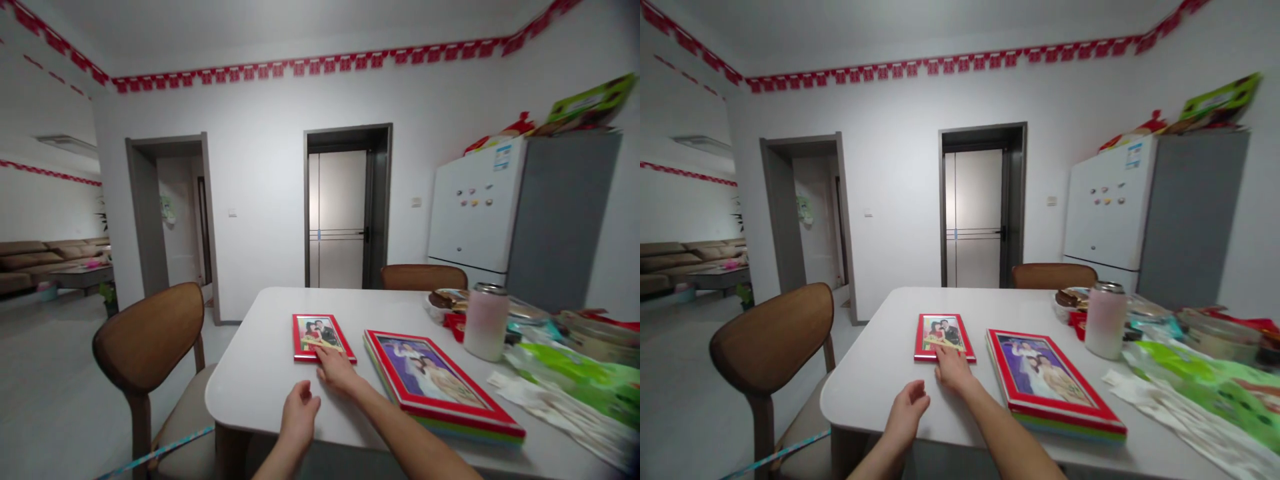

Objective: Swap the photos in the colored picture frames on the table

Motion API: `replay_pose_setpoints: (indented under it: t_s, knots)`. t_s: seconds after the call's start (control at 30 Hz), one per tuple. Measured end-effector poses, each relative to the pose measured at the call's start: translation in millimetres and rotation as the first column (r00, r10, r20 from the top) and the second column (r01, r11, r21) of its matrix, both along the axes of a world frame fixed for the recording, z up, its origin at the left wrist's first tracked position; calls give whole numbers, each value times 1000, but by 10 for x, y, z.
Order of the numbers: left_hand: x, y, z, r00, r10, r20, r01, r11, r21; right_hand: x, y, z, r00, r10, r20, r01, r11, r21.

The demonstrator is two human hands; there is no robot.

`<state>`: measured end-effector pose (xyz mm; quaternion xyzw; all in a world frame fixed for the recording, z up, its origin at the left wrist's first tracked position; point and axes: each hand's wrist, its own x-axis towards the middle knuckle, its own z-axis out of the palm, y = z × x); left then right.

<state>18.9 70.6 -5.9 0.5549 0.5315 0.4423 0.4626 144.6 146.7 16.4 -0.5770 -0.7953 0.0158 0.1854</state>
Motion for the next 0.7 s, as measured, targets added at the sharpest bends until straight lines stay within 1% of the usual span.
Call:
replay_pose_setpoints:
  t_s: [0.07,0.1,0.17,0.23,0.27,0.33,0.4,0.47,0.53,0.6,0.63,0.67,0.7]
  knots:
    - [-61,-131,-88,996,-56,74,62,995,-78,10,-91,-46,1000,24,10,-24,1000,6]
    - [-99,-216,-139,988,-94,122,111,984,-137,10,-187,-69,999,46,10,-46,999,11]
    - [-177,-399,-238,956,-143,257,211,942,-261,-7,-460,-113,996,89,-10,-89,996,28]
    - [-227,-564,-305,902,-110,418,264,906,-332,-39,-798,-143,992,114,-60,-111,993,51]
    - [-233,-629,-322,871,-69,487,257,908,-331,-57,-967,-151,988,127,-87,-122,991,59]
    - [-209,-725,-325,817,2,577,190,943,-272,-92,-1260,-147,978,164,-130,-160,986,42]
    - [-160,-781,-298,780,47,624,97,976,-195,-131,-1452,-121,956,226,-188,-226,974,26]
    - [-122,-809,-250,755,78,651,-3,993,-116,-180,-1535,-82,915,289,-283,-288,957,44]
    - [-118,-819,-173,738,81,670,-85,996,-27,-247,-1540,-35,852,330,-405,-320,943,94]
    - [-141,-819,-59,755,66,653,-154,985,79,-329,-1515,23,761,355,-543,-329,933,147]
    - [-156,-820,8,781,64,621,-189,972,137,-371,-1505,61,700,354,-620,-327,931,163]
    - [-170,-824,77,817,76,571,-224,955,194,-410,-1500,107,623,342,-703,-321,932,169]
    - [-181,-832,143,861,97,500,-252,934,252,-440,-1502,161,531,315,-787,-315,935,162]
